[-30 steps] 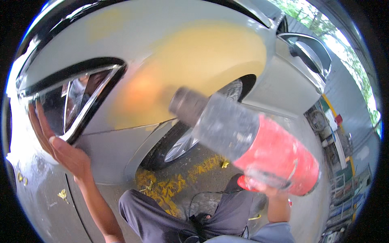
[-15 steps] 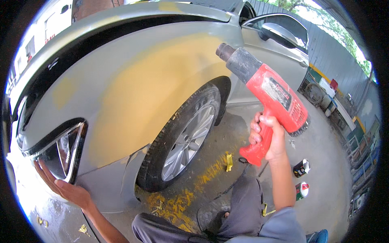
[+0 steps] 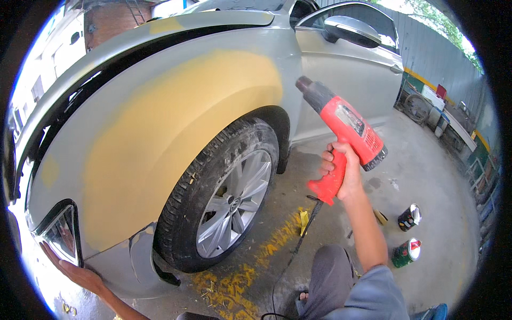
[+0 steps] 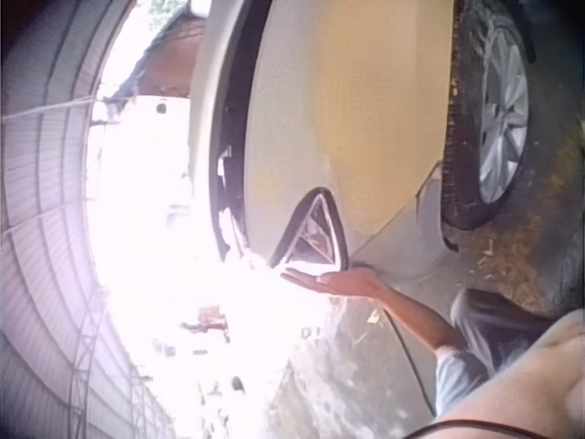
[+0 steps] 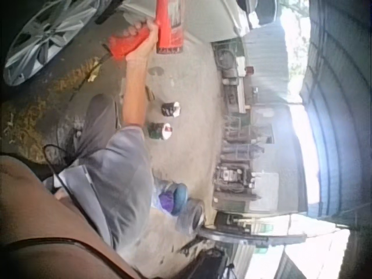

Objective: The person uses a heat gun to warm the front bumper of a silver car, then scrapes the surface with a metal scraper. The person repeatedly applies heat and scrapes the same area near the wheel arch.

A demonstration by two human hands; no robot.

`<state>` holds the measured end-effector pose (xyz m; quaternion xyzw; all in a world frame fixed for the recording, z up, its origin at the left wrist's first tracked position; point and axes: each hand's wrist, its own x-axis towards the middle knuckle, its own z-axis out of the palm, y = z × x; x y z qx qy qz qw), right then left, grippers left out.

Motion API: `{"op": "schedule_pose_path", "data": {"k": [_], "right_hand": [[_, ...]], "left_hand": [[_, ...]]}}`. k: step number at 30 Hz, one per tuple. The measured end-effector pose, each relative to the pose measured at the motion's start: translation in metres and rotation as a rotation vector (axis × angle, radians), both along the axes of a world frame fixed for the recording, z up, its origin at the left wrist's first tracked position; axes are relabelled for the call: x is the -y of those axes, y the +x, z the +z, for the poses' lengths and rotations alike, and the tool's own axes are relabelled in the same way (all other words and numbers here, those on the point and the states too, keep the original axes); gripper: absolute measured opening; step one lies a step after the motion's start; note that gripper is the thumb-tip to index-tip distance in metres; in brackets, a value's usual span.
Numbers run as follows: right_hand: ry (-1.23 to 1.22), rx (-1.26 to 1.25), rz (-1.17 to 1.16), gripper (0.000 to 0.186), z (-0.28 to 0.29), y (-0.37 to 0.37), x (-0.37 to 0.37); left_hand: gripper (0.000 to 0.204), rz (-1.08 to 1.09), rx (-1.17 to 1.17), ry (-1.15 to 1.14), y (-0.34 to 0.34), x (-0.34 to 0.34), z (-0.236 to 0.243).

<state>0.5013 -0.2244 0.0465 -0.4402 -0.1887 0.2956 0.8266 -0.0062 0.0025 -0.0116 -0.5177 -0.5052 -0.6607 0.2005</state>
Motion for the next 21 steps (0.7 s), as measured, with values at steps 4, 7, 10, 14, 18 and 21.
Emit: {"op": "schedule_pose_path", "data": {"k": [4,7,10,14,18,21], "right_hand": [[0.023,-0.056,0.017,0.021,-0.011,0.012,-0.003],[0.014,-0.058,0.086,0.021,-0.011,0.000,0.000],[0.015,-0.040,0.195,0.020,-0.014,-0.019,0.005],[-0.041,0.132,0.347,0.021,-0.012,-0.052,0.019],[-0.127,0.318,0.595,0.023,-0.011,-0.075,0.019],[-0.337,0.493,0.737,0.026,-0.019,-0.082,0.027]], "left_hand": [[0.056,-0.033,-0.035,0.075,0.019,0.006,0.016],[0.056,-0.051,-0.074,0.067,0.012,0.006,0.022],[0.057,-0.077,-0.073,0.038,0.003,0.000,0.013],[0.058,-0.036,-0.132,0.033,0.002,-0.003,0.011],[0.057,0.000,-0.092,0.006,0.002,0.000,0.013],[0.056,-0.011,-0.103,0.014,0.000,0.003,0.013]]}}
